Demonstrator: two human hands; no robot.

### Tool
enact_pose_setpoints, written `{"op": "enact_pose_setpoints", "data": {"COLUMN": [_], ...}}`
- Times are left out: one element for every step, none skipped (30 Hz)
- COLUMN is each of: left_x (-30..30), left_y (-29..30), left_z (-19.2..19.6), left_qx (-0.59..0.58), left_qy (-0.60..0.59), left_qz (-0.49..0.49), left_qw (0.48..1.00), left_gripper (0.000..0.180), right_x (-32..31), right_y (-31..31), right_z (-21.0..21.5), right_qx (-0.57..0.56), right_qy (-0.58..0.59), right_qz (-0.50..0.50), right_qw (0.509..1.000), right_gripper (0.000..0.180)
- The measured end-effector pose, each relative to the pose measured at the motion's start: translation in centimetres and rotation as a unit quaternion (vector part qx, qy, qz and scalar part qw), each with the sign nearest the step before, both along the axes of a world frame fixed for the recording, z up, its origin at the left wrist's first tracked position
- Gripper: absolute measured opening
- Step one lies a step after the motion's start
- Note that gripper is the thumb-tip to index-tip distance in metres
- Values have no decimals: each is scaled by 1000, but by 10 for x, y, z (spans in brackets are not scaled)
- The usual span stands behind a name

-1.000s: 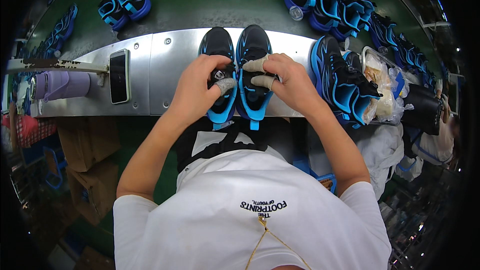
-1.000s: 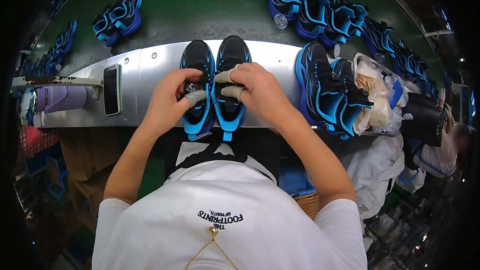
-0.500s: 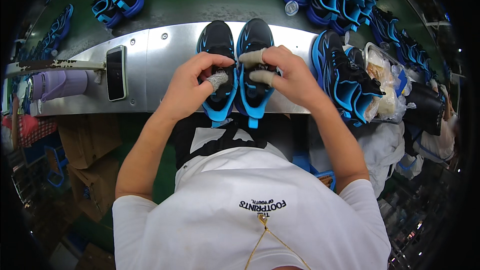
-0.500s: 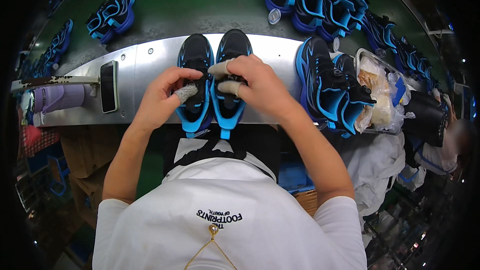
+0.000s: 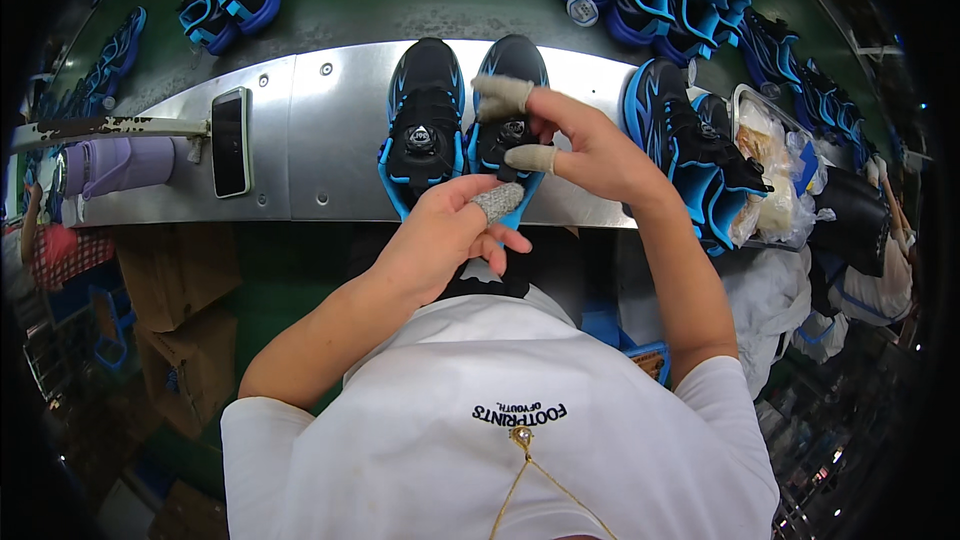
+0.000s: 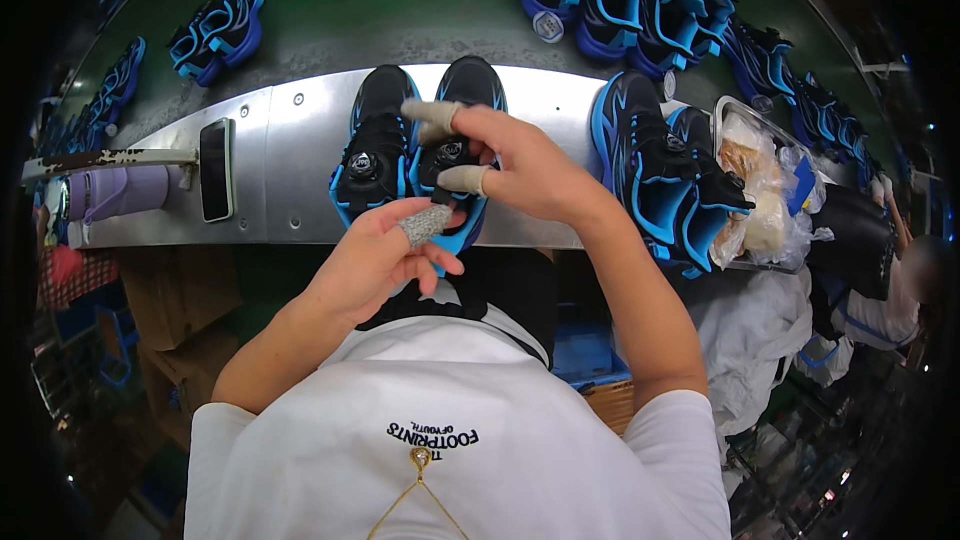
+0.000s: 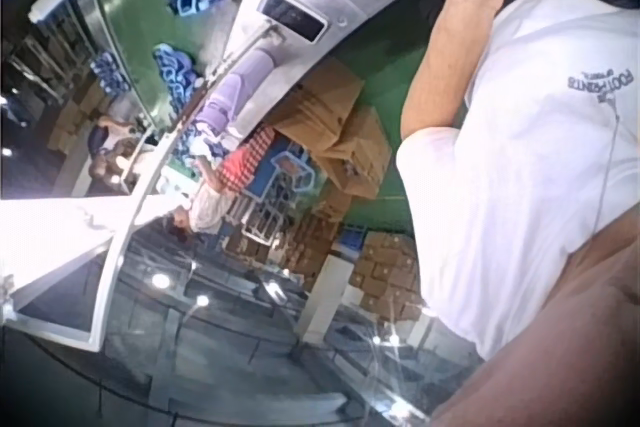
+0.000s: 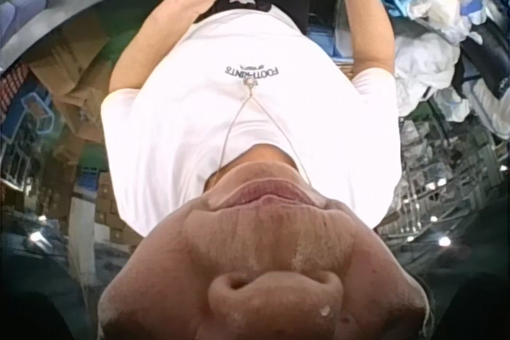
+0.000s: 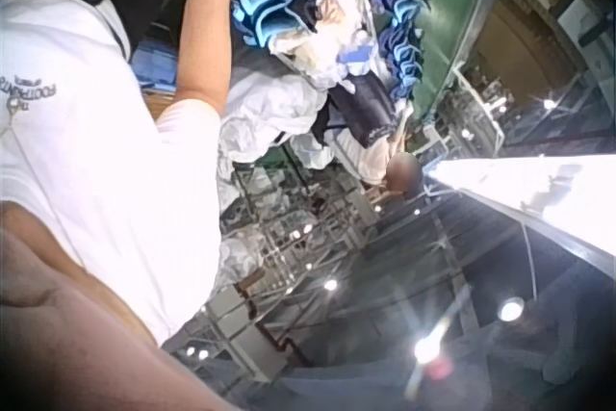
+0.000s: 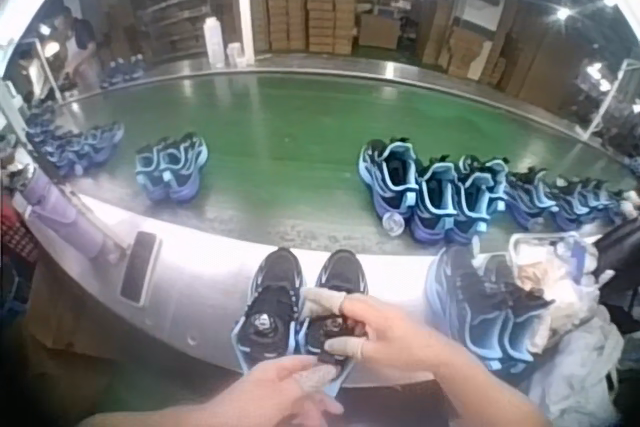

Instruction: The person wipes shoe dials and collars by hand using cloth finger covers, places the shoes onto a conveyor belt, and takes new shoes from the conveyor belt to wipe.

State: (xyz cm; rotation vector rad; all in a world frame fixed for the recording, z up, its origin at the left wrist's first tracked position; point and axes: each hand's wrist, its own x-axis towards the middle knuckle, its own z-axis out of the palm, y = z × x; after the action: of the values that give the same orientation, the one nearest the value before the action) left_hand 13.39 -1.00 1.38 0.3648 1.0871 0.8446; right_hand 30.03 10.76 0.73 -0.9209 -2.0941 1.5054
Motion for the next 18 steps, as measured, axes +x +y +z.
{"op": "enact_pose_setpoints", "data": {"left_x": [2,5,10,17,21,22,21,20,21,23,25,25,23,22,22,22,22,23], "left_y": [5,7,8,9,10,9,7,6,6,7,9,11,12,14,14,13,12,10], "left_z": [-5,-7,-9,-10,-11,-11,-10,-10,-9,-8,-7,-8,-8,-9,-10,-11,-11,-9], "left_qx": [-8,-17,-18,-2,14,12,17,22,19,11,2,1,-5,-11,-12,-11,-10,-12], "left_qy": [-12,-24,-23,-24,-25,-25,-12,1,3,21,39,39,40,40,41,30,18,19], "left_qz": [-8,-15,-14,34,82,80,72,64,64,51,39,38,38,38,37,40,42,41], "left_qw": [1000,999,999,999,996,996,997,998,998,998,998,998,998,998,998,999,999,999], "left_gripper": [32,31,31,30,28,28,28,27,27,27,27,27,27,27,27,26,25,25], "right_x": [2,3,0,-1,-3,-2,-2,1,3,6,7,6,2,0,1,2,3,4], "right_y": [0,0,-4,-7,-11,-12,-10,-7,-3,0,-1,-4,-9,-13,-14,-12,-7,-4], "right_z": [-3,-5,-4,-5,-5,-6,3,2,1,0,-8,-10,-11,-12,-9,-10,-12,-12], "right_qx": [-10,-20,38,36,85,134,74,72,19,-32,-4,-5,62,129,118,116,50,-17], "right_qy": [19,38,-19,-19,-44,-68,-44,-42,-7,27,21,22,-21,-63,-51,-50,22,94], "right_qz": [24,47,8,6,-15,-35,-28,-28,7,40,26,26,-14,-54,-53,-53,-22,9], "right_qw": [999,998,999,999,995,988,996,996,1000,998,999,999,998,988,990,991,998,995], "right_gripper": [47,47,46,46,46,45,45,45,46,46,48,48,48,49,45,45,42,39]}}
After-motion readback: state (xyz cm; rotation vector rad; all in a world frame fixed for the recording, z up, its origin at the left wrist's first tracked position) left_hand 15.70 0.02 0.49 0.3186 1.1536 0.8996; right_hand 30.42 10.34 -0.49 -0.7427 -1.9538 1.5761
